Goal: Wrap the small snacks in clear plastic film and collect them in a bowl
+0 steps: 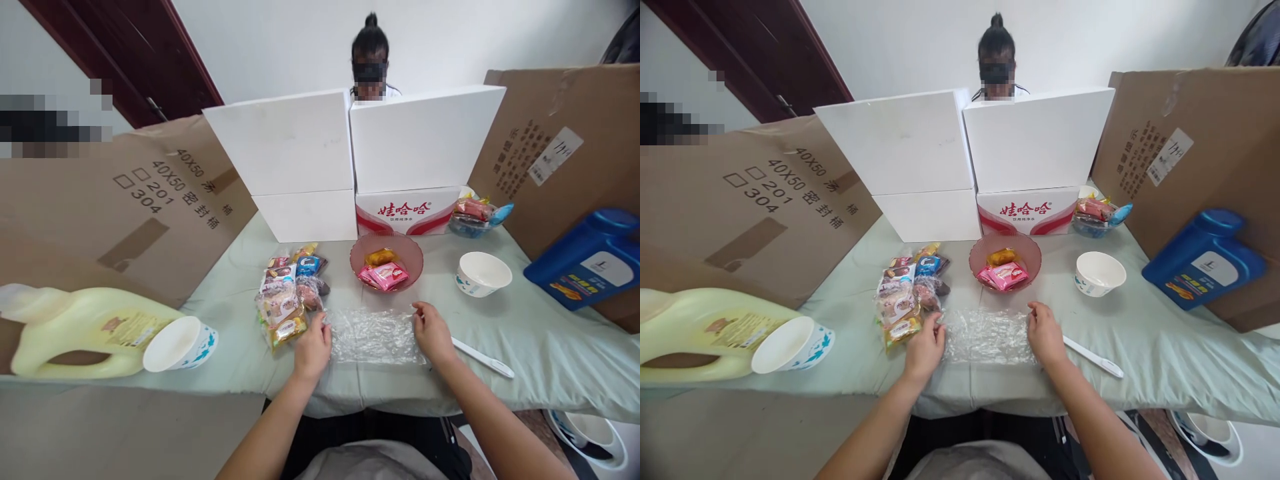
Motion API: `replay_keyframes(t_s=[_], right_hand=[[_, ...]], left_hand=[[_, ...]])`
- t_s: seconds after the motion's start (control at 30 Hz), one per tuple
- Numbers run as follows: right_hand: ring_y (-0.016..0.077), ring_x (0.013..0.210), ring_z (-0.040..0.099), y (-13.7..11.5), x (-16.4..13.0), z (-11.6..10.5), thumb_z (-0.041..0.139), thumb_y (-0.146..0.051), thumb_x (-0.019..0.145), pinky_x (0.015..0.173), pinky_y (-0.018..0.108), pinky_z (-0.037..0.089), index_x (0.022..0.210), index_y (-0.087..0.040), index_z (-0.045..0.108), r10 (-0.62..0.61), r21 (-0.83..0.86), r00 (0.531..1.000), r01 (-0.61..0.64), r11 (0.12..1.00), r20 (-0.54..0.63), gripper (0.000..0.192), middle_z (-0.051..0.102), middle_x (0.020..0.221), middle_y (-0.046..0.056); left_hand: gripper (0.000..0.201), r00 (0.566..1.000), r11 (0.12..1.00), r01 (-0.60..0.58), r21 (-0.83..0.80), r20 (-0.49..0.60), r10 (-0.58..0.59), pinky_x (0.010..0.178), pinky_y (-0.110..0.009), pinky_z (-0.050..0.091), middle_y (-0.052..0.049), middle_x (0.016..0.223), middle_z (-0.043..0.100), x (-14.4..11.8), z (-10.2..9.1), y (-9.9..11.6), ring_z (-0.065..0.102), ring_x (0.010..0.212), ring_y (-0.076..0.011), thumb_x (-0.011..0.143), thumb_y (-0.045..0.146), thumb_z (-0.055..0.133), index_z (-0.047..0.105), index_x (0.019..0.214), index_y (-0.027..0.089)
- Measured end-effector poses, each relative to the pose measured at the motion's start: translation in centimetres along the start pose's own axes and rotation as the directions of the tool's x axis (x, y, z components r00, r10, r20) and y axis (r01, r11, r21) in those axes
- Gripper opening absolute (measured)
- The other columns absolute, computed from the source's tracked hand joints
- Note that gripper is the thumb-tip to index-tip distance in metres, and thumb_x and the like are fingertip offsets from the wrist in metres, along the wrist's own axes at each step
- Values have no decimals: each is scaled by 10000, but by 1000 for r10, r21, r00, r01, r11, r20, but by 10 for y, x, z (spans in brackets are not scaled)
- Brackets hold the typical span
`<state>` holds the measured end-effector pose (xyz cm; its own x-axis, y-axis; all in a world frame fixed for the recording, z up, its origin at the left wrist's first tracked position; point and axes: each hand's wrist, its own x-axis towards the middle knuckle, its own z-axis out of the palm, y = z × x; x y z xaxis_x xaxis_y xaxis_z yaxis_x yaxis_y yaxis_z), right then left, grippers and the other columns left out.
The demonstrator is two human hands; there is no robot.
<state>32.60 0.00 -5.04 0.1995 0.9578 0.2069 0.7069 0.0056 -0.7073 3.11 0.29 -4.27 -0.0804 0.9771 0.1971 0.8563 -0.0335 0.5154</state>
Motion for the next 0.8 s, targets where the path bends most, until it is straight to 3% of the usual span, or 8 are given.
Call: replay_keyframes(t_s=[0.1, 0.27, 0.37, 0.47, 0.57, 0.67, 0.73, 0.8], right_hand=[[230, 836, 642, 3, -12, 3, 366, -224, 892, 754, 373, 507, 1082, -170, 596, -33, -108, 999, 34, 994, 15, 303, 630, 1046, 122], [195, 767, 642, 12, -35, -5, 363, -231, 929, 660, 312, 489, 1094, -181, 590, -69, -225, 998, 68, 972, 2, 286, 629, 1049, 99], [181, 754, 648, 15, -35, -7, 360, -232, 944, 610, 284, 479, 1093, -186, 582, -145, -328, 988, 120, 937, -53, 271, 642, 1026, 81], [173, 719, 650, 13, -31, -5, 373, -237, 954, 548, 274, 454, 1076, -180, 582, -205, -397, 975, 153, 905, -91, 249, 655, 1007, 73], [167, 706, 651, 10, -29, -1, 381, -233, 961, 521, 265, 431, 1070, -178, 582, -239, -441, 965, 171, 881, -103, 235, 661, 990, 63], [146, 662, 637, 13, -26, 0, 384, -227, 966, 511, 256, 408, 1072, -179, 586, -251, -481, 964, 178, 858, -91, 233, 665, 987, 57], [136, 617, 617, 18, -24, -4, 388, -226, 966, 502, 260, 393, 1068, -175, 593, -243, -499, 965, 165, 851, -95, 234, 667, 986, 60], [140, 597, 601, 22, -20, -13, 389, -227, 965, 507, 270, 391, 1052, -164, 604, -232, -519, 965, 137, 844, -124, 241, 667, 973, 69]], left_hand=[[331, 995, 976, -97, 194, -7, 100, 686, -303, 519, -86, 939, 724, -11, 10, -4, 702, 784, -227, 921, 237, 458, 544, 1232, 165], [317, 980, 948, -191, 254, -5, 198, 675, -317, 535, -95, 976, 717, -19, 15, -10, 695, 799, -232, 923, 203, 447, 550, 1217, 145], [277, 957, 930, -247, 274, -82, 279, 694, -358, 529, -106, 914, 687, -16, 6, 3, 665, 785, -250, 917, 183, 450, 577, 1156, 123], [211, 892, 893, -391, 225, -147, 427, 785, -398, 508, -119, 940, 654, -14, -3, 28, 629, 873, -260, 931, 175, 437, 619, 1033, 140], [223, 780, 778, -625, 56, 10, 626, 857, -385, 488, -85, 945, 668, -16, 1, 50, 621, 926, -230, 947, 167, 419, 638, 990, 174], [284, 645, 672, -739, -46, 237, 726, 1023, -439, 408, -83, 1203, 641, -16, 16, 60, 535, 1199, -264, 947, 267, 486, 593, 1200, 194], [499, 630, 680, -733, -23, 355, 691, 1111, -512, 297, -98, 1435, 481, -16, 26, 58, 355, 1375, -313, 922, 389, 545, 462, 1378, 203], [677, 647, 710, -704, 15, 426, 633, 1146, -562, 195, -100, 1549, 312, -15, 33, 53, 201, 1444, -335, 899, 477, 560, 317, 1477, 223]])
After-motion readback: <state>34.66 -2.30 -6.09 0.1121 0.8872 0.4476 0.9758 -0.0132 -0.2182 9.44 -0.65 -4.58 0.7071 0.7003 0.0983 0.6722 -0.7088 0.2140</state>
